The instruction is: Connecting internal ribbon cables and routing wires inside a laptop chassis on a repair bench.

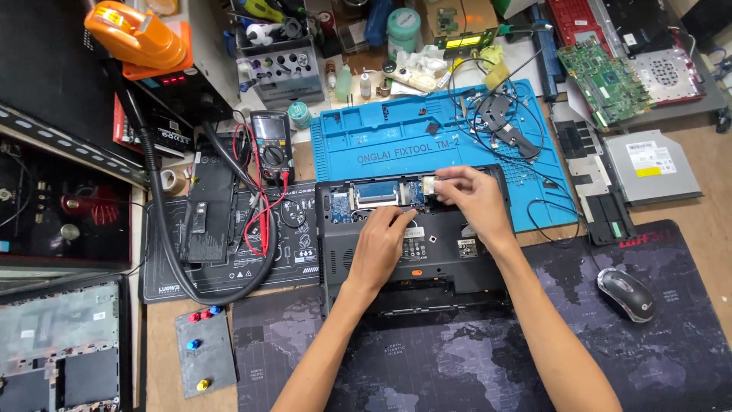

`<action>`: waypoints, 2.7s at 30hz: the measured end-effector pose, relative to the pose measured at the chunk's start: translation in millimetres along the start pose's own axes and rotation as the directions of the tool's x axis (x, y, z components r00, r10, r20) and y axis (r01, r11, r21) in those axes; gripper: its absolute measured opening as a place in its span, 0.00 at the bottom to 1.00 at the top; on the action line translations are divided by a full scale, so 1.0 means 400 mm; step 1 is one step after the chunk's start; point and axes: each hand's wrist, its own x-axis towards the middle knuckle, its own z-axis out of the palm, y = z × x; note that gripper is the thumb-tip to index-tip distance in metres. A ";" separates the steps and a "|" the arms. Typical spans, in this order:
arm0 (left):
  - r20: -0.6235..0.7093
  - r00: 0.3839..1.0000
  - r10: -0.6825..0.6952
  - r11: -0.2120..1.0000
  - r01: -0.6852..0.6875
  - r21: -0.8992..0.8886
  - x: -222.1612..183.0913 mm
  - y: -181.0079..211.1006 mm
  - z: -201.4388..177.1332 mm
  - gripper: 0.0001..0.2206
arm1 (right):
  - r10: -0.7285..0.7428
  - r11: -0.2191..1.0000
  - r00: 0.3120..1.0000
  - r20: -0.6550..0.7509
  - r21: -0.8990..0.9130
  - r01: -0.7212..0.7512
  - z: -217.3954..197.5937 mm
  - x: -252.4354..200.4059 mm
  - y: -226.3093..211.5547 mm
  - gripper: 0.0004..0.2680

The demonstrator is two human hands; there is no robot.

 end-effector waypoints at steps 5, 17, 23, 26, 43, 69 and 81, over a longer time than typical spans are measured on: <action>-0.016 1.000 -0.009 1.000 0.009 0.013 -0.007 -0.006 0.013 0.12 | 0.047 0.996 0.998 0.031 -0.080 -0.045 0.017 0.015 0.003 0.11; -0.016 1.000 -0.014 0.999 0.014 0.040 -0.005 0.000 0.006 0.13 | 0.067 0.964 0.998 0.020 -0.261 -0.060 0.039 0.038 0.017 0.10; -0.024 1.000 -0.005 0.999 0.006 0.048 -0.006 -0.001 0.008 0.13 | 0.068 0.957 0.997 0.020 -0.284 -0.060 0.041 0.036 0.015 0.10; -0.026 1.000 0.003 0.999 -0.002 0.047 -0.006 -0.002 0.009 0.13 | 0.073 0.957 0.997 0.019 -0.284 -0.065 0.040 0.034 0.008 0.10; -0.045 0.999 0.022 0.998 -0.019 0.059 -0.005 -0.006 0.016 0.13 | 0.098 0.933 0.995 0.025 -0.350 -0.083 0.048 0.035 -0.017 0.09; -0.016 1.000 -0.003 1.000 0.004 0.025 0.003 -0.006 0.014 0.13 | 0.028 0.921 0.999 -0.019 -0.388 -0.033 0.067 0.039 -0.025 0.07; -0.045 0.978 -0.204 0.914 0.174 -0.367 0.027 0.025 -0.083 0.16 | -0.113 0.816 0.994 0.006 -0.570 0.096 0.058 0.025 -0.037 0.05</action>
